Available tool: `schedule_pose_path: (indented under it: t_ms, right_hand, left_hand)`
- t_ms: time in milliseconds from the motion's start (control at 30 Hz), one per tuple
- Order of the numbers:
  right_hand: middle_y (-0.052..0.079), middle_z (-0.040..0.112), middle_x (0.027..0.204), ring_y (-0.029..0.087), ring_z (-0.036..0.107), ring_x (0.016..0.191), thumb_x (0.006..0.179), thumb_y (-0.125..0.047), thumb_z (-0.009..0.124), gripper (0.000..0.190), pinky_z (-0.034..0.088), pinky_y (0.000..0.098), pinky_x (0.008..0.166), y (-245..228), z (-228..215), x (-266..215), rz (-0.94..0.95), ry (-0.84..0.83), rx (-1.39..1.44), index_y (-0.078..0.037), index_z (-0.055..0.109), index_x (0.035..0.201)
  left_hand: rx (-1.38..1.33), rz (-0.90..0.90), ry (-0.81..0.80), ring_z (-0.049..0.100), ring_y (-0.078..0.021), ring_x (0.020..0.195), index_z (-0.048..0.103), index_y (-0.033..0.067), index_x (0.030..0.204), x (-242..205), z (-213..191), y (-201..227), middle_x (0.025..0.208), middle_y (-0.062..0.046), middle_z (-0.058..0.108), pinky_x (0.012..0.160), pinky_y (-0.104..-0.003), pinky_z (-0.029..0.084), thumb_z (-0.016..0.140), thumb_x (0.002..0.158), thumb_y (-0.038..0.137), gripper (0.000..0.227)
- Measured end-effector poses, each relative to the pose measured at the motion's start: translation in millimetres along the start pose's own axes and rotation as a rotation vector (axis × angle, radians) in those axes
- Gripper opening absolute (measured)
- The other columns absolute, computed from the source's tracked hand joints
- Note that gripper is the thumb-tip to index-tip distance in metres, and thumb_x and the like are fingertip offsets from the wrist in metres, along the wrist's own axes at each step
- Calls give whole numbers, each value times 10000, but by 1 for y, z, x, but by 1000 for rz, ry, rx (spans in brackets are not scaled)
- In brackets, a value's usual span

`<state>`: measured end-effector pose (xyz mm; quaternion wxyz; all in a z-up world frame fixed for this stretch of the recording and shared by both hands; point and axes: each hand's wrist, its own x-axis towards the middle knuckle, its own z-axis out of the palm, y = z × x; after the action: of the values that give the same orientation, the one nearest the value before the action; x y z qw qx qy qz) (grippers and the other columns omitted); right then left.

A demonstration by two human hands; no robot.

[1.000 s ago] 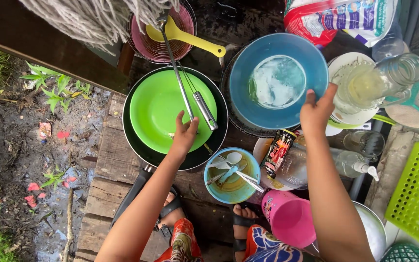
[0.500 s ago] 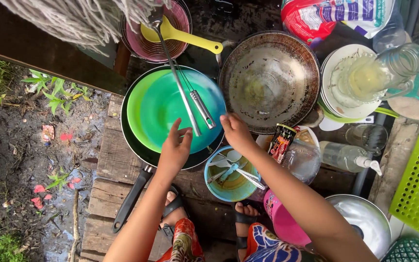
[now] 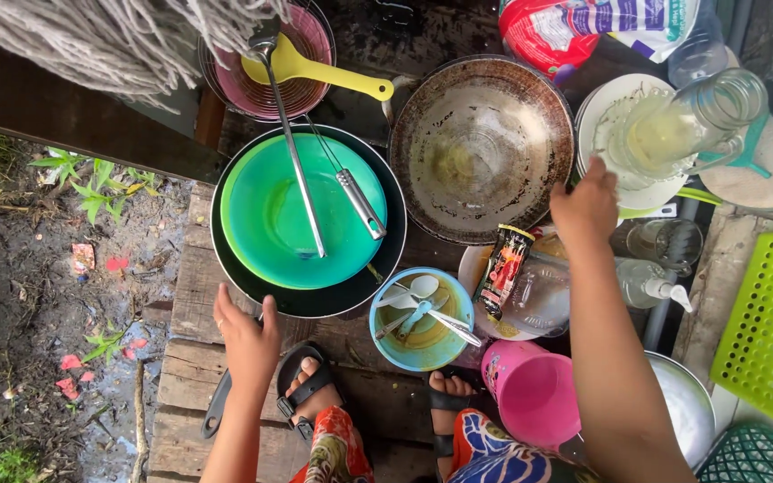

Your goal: The recorder is organizing and clearing a collection of dirty dishes, bowls, and utensils on a wooden outdoor surface.

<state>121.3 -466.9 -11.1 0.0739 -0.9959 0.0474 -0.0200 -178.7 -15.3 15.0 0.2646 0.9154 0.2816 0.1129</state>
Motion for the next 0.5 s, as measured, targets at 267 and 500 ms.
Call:
schedule_pose_path:
  t_ms: [267, 500]
  right_hand:
    - [25, 667, 778, 139, 581, 561, 929, -239, 731, 329, 351, 299, 391, 52, 32, 5, 507, -598, 779, -93, 587, 1187]
    - [3, 631, 756, 106, 531, 508, 950, -159, 674, 145, 277, 278, 359, 56, 7, 3, 445, -618, 892, -100, 649, 1080]
  left_hand:
    - [-357, -298, -305, 642, -366, 1145, 47, -53, 1575, 12, -1, -22, 1427, -284, 490, 934, -429, 527, 695, 905, 256, 982]
    - [-182, -125, -157, 516, -457, 1328, 92, -34, 1603, 11, 24, -33, 1489, -348, 406, 1049, -460, 490, 758, 954, 115, 941]
